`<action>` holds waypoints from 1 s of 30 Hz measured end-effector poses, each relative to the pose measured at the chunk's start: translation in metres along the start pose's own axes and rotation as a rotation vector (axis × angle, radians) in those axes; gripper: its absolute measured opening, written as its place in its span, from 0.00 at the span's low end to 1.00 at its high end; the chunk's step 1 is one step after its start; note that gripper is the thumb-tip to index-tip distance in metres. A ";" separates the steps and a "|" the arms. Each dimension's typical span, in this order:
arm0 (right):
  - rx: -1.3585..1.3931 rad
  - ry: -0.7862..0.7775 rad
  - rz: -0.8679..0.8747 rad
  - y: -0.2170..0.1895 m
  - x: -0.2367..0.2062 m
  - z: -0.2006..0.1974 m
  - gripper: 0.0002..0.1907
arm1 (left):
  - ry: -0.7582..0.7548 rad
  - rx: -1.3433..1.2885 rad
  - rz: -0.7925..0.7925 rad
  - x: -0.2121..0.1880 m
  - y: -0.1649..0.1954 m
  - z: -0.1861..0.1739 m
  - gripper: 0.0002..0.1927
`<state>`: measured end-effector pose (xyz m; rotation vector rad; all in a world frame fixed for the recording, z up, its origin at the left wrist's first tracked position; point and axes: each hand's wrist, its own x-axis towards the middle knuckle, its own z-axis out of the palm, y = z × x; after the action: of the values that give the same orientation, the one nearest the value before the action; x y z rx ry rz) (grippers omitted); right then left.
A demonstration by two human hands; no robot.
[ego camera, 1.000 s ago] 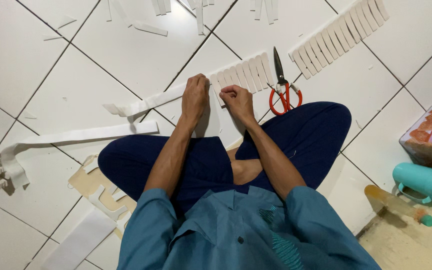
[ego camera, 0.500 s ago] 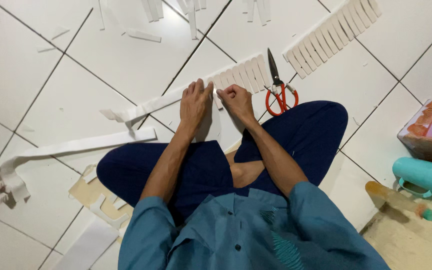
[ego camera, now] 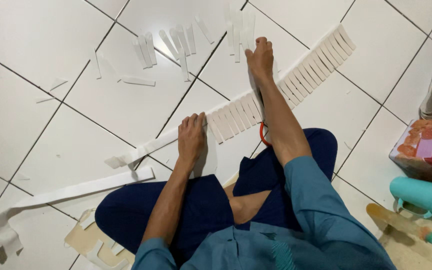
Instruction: The person sits cross-legged on a tiled floor arranging rows of white paper strips, then picks up a long white paper strip and cuts it into smaller pieces with scissors, placing the cut pieces into rows with the others.
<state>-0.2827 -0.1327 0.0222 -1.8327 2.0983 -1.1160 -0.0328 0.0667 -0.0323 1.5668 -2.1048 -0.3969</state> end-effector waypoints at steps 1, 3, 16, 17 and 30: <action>-0.032 0.014 0.038 0.001 0.000 0.001 0.20 | 0.007 0.002 -0.010 0.001 0.000 0.000 0.29; 0.084 -0.063 0.251 0.003 0.002 0.001 0.15 | 0.025 0.005 -0.031 0.005 0.001 -0.001 0.30; 0.465 -0.211 0.355 0.008 -0.135 -0.038 0.09 | 0.110 0.015 0.020 0.016 -0.013 0.004 0.16; 0.425 -0.182 0.342 0.014 -0.146 -0.041 0.09 | 0.118 0.021 0.020 0.016 -0.016 0.004 0.17; -0.053 -0.181 0.338 0.075 -0.141 -0.077 0.23 | 0.163 0.084 -0.047 0.029 -0.050 -0.009 0.18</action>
<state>-0.3499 0.0265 -0.0176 -1.4598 2.2353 -0.7898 0.0061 0.0245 -0.0444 1.6403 -1.9867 -0.1912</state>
